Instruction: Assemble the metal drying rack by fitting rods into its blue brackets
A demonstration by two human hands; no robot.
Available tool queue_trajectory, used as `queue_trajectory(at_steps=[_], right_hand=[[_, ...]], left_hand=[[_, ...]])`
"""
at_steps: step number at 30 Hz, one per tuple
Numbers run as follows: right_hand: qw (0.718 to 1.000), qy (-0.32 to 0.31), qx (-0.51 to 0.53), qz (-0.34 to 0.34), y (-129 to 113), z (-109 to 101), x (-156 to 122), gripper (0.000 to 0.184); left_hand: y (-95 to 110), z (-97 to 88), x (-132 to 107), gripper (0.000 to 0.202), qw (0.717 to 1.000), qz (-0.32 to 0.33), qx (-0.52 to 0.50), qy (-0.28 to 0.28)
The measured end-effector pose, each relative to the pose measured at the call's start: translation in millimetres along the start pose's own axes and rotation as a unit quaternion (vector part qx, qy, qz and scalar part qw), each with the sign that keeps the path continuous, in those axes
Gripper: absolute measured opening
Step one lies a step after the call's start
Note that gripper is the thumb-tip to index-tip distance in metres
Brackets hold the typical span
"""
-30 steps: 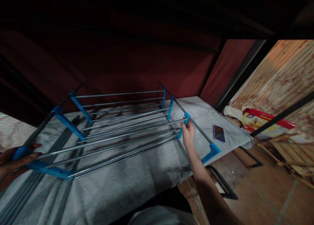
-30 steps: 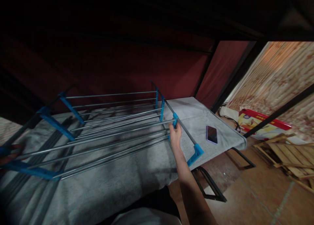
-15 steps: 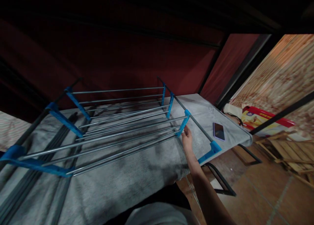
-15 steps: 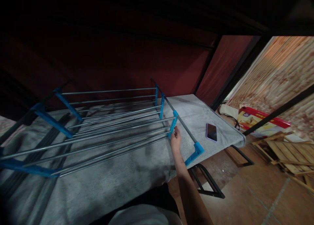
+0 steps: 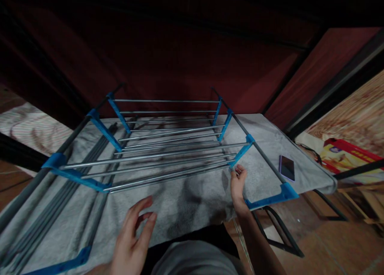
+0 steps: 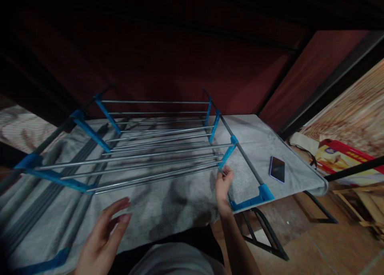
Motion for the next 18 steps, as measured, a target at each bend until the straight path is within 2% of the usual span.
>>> queue_trajectory(at_steps=[2, 5, 9, 13, 18], right_hand=[[1.0, -0.004, -0.001, -0.015, -11, 0, 7, 0.053], [0.999, -0.017, 0.004, -0.046, -31, 7, 20, 0.059], [0.995, -0.055, 0.042, -0.067, -47, 24, 36, 0.057], [0.994, -0.07, 0.046, -0.064, -47, 31, 48, 0.046], [0.995, -0.064, 0.025, -0.073, -47, 30, 56, 0.038]], left_hand=[[-15, 23.5, 21, 0.031, 0.988, -0.08, -0.132, -0.016], [-25, 73.4, 60, 0.018, 0.925, -0.186, -0.33, -0.034], [-13, 121.2, 94, 0.016, 0.873, -0.207, -0.439, -0.042], [7, 143.2, 100, 0.017, 0.854, -0.201, -0.473, -0.079], [28, 144.6, 96, 0.016, 0.855, -0.183, -0.478, -0.076]])
Point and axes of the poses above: each hand's wrist, its own x-axis towards the middle knuckle, its own z-axis out of the palm, y = z × x, the point moved 8 cm from there along x, towards the middle knuckle, and after that the axes turned 8 degrees about x, right-handed, at the moved point
